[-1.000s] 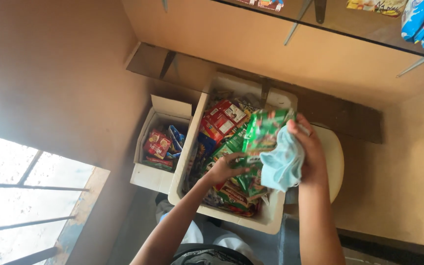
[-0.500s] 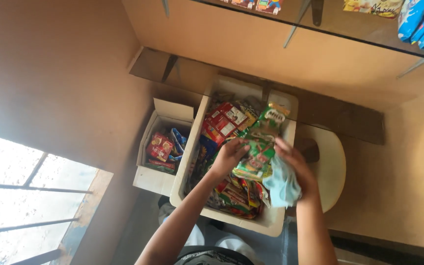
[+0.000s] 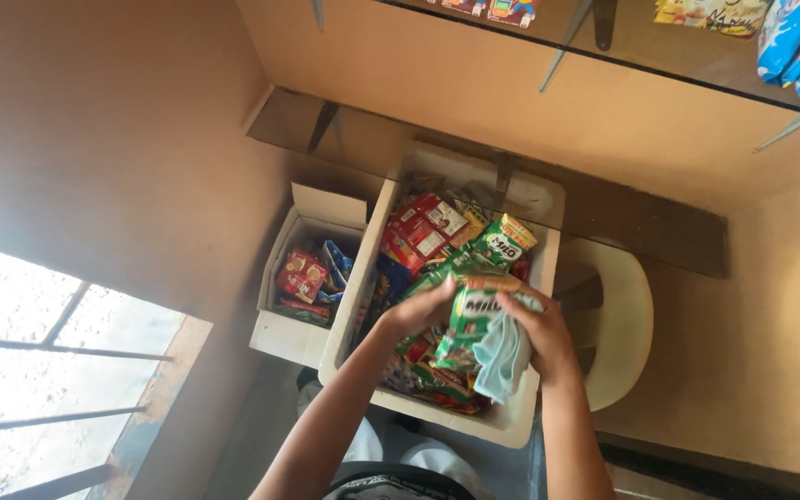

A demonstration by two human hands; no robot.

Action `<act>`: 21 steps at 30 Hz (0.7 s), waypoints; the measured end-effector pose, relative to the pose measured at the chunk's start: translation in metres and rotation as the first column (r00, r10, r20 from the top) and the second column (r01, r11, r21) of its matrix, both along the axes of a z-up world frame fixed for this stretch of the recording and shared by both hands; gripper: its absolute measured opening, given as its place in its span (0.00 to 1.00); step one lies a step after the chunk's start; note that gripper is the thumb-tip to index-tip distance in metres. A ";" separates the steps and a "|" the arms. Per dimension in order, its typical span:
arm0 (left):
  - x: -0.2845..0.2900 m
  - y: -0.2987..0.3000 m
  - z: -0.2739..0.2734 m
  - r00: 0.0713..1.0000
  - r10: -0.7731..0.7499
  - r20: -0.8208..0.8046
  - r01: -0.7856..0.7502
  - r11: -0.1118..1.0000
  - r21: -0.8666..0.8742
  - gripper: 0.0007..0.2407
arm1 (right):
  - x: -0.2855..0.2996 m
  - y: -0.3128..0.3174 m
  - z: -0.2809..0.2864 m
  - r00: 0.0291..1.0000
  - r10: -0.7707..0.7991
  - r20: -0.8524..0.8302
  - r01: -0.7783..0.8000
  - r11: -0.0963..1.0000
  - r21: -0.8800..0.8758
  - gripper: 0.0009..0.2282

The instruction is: The recorder wipes down various food and drink packets with a cloth and organizes them on a shelf.

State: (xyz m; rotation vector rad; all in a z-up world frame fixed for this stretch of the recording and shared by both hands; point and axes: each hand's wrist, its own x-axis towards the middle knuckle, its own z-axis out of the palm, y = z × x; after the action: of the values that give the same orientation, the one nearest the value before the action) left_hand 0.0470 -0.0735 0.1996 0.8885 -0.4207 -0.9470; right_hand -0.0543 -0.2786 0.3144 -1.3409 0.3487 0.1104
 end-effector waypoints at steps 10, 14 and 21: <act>-0.051 0.005 0.009 0.995 0.100 0.011 -0.100 0.995 0.022 0.27 | 0.027 -0.045 -0.034 0.996 -0.067 -0.063 0.068 0.998 0.006 0.25; -0.050 0.013 0.020 0.986 0.147 -0.075 -0.156 0.977 -0.146 0.25 | 0.008 -0.078 -0.060 0.992 -0.123 -0.040 0.128 0.983 0.135 0.31; -0.047 0.011 -0.007 0.940 0.221 -0.260 -0.276 0.941 -0.196 0.31 | -0.031 -0.098 -0.061 0.943 -0.330 0.051 0.252 0.804 0.539 0.28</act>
State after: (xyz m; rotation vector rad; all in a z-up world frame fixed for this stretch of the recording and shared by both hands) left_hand 0.0002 -0.0626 0.1930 0.5929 -0.2021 -0.7390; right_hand -0.0855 -0.3766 0.2534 -0.7287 0.3669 -0.1438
